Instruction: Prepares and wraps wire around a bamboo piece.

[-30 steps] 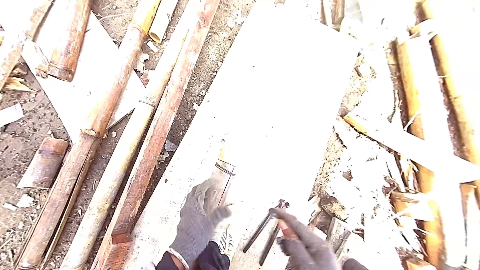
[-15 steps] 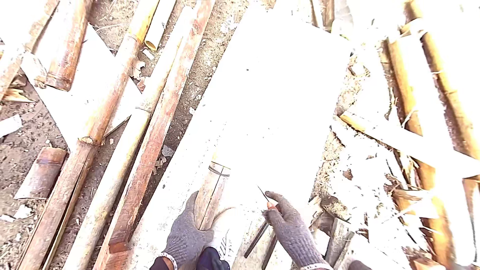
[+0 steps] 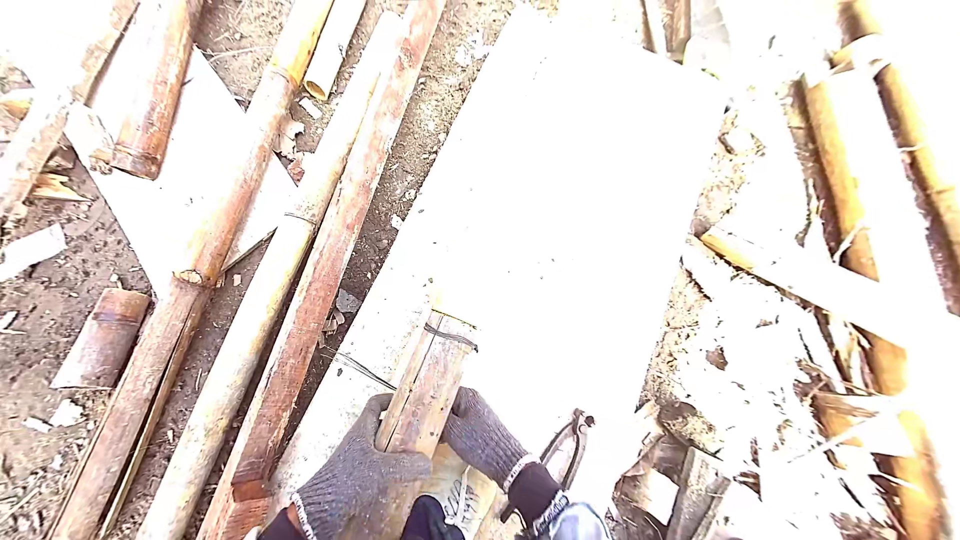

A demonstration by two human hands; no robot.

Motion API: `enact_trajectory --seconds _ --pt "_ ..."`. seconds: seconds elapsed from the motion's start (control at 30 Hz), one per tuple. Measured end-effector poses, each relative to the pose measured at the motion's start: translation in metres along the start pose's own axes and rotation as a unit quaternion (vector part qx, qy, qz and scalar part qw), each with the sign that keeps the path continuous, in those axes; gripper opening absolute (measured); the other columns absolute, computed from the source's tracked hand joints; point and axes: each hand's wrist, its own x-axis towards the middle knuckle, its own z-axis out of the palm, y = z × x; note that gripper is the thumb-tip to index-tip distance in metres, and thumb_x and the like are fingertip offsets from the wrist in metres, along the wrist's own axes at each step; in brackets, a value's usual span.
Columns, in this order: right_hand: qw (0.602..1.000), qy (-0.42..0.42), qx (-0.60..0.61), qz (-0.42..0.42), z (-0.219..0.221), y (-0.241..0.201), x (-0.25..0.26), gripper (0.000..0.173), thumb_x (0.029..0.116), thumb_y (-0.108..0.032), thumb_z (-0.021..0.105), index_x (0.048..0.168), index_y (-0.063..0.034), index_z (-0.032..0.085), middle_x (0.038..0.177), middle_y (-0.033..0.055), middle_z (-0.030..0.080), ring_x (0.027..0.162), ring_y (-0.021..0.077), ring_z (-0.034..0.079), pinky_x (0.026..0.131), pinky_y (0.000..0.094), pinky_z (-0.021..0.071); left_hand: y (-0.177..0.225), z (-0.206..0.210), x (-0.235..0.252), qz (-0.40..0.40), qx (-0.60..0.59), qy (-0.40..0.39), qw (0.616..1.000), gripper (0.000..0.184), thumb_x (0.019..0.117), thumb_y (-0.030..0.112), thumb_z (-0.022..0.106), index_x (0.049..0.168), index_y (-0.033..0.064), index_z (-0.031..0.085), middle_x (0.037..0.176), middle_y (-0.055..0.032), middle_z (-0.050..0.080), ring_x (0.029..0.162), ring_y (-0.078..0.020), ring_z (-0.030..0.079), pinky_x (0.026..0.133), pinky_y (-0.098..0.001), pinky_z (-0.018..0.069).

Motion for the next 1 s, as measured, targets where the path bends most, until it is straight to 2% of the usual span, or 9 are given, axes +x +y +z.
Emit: enact_trajectory --seconds 0.07,0.13,0.27,0.37,0.43,0.57,0.63,0.87,1.0 --pt "1.0 -0.027 0.016 0.001 -0.003 -0.004 0.005 0.017 0.0928 -0.026 0.067 0.097 -0.0106 0.073 0.089 -0.0011 0.073 0.086 0.0077 0.07 0.083 0.0331 0.0591 -0.002 0.002 0.007 -0.037 -0.043 -0.001 0.998 0.087 0.0712 0.024 0.089 0.142 0.0122 0.041 0.112 -0.0103 0.07 0.094 -0.0222 0.073 0.079 -0.0399 0.0642" --pt "0.996 -0.065 0.054 -0.008 -0.007 0.004 0.002 0.016 0.0953 -0.023 0.064 0.091 -0.0103 0.072 0.081 -0.0012 0.072 0.076 0.0086 0.07 0.074 0.0324 0.0596 -0.004 0.003 0.013 -0.048 -0.059 0.002 0.997 0.087 0.0734 0.025 0.088 0.144 0.0123 0.039 0.113 -0.0112 0.071 0.094 -0.0224 0.074 0.079 -0.0397 0.0641" --pt "0.988 -0.129 0.081 0.019 -0.013 0.01 -0.01 0.02 0.0974 -0.019 0.057 0.109 -0.0101 0.071 0.092 -0.0004 0.071 0.082 0.0087 0.067 0.076 0.0306 0.0563 -0.011 0.004 0.025 -0.03 -0.057 -0.004 0.998 0.098 0.074 0.025 0.089 0.153 0.0232 0.031 0.122 -0.0108 0.069 0.1 -0.0236 0.074 0.083 -0.0413 0.0648" --pt "0.993 -0.099 0.033 0.053 -0.009 0.006 -0.008 0.023 0.0971 -0.019 0.054 0.11 -0.0109 0.07 0.093 0.0002 0.072 0.084 0.0097 0.068 0.079 0.033 0.0573 -0.013 0.006 0.033 -0.021 -0.041 0.006 0.999 0.095 0.0734 0.025 0.089 0.15 0.0235 0.033 0.116 -0.0099 0.07 0.097 -0.0228 0.074 0.081 -0.0408 0.0651" --pt "0.994 -0.072 -0.045 0.074 -0.007 0.003 -0.012 0.027 0.0965 -0.025 0.051 0.111 -0.0137 0.071 0.094 0.0005 0.072 0.087 0.0118 0.069 0.082 0.0382 0.0571 -0.014 0.006 0.035 -0.026 -0.007 0.025 0.999 0.092 0.0727 0.029 0.09 0.146 0.0215 0.036 0.114 -0.0078 0.071 0.095 -0.0198 0.074 0.08 -0.0387 0.0652" --pt "0.963 -0.049 -0.216 0.151 -0.015 -0.002 -0.035 0.039 0.0984 -0.038 0.051 0.13 -0.0216 0.067 0.106 0.0045 0.074 0.098 0.0224 0.071 0.088 0.0513 0.0568 -0.018 0.01 0.046 -0.038 0.18 0.116 0.976 0.103 0.0621 0.06 0.089 0.143 0.0207 0.039 0.105 0.0002 0.07 0.09 -0.0118 0.071 0.079 -0.0375 0.0621" --pt "0.951 -0.03 -0.254 0.172 -0.018 -0.003 -0.045 0.037 0.0979 -0.036 0.053 0.13 -0.0224 0.067 0.104 0.0054 0.074 0.096 0.0243 0.071 0.085 0.0523 0.0565 -0.017 0.013 0.051 -0.049 0.25 0.138 0.957 0.107 0.0593 0.068 0.085 0.144 0.0219 0.039 0.105 0.001 0.07 0.092 -0.0135 0.071 0.081 -0.0416 0.0608" --pt "0.94 0.03 -0.299 0.163 -0.006 -0.004 -0.04 0.032 0.097 -0.034 0.054 0.122 -0.0216 0.07 0.1 0.0051 0.074 0.092 0.0245 0.072 0.078 0.0513 0.0568 -0.013 0.024 0.049 -0.065 0.303 0.17 0.935 0.109 0.0594 0.071 0.082 0.145 0.0216 0.038 0.103 -0.0011 0.07 0.093 -0.0184 0.07 0.08 -0.0452 0.0595" --pt "0.937 0.024 -0.293 0.19 0.0 -0.013 -0.031 0.034 0.0982 -0.037 0.051 0.124 -0.0226 0.068 0.107 0.0042 0.073 0.101 0.0238 0.071 0.084 0.051 0.057 -0.017 0.025 0.048 -0.064 0.287 0.19 0.937 0.116 0.0585 0.073 0.082 0.15 0.0207 0.034 0.106 -0.0008 0.071 0.094 -0.0174 0.071 0.081 -0.0449 0.0604"
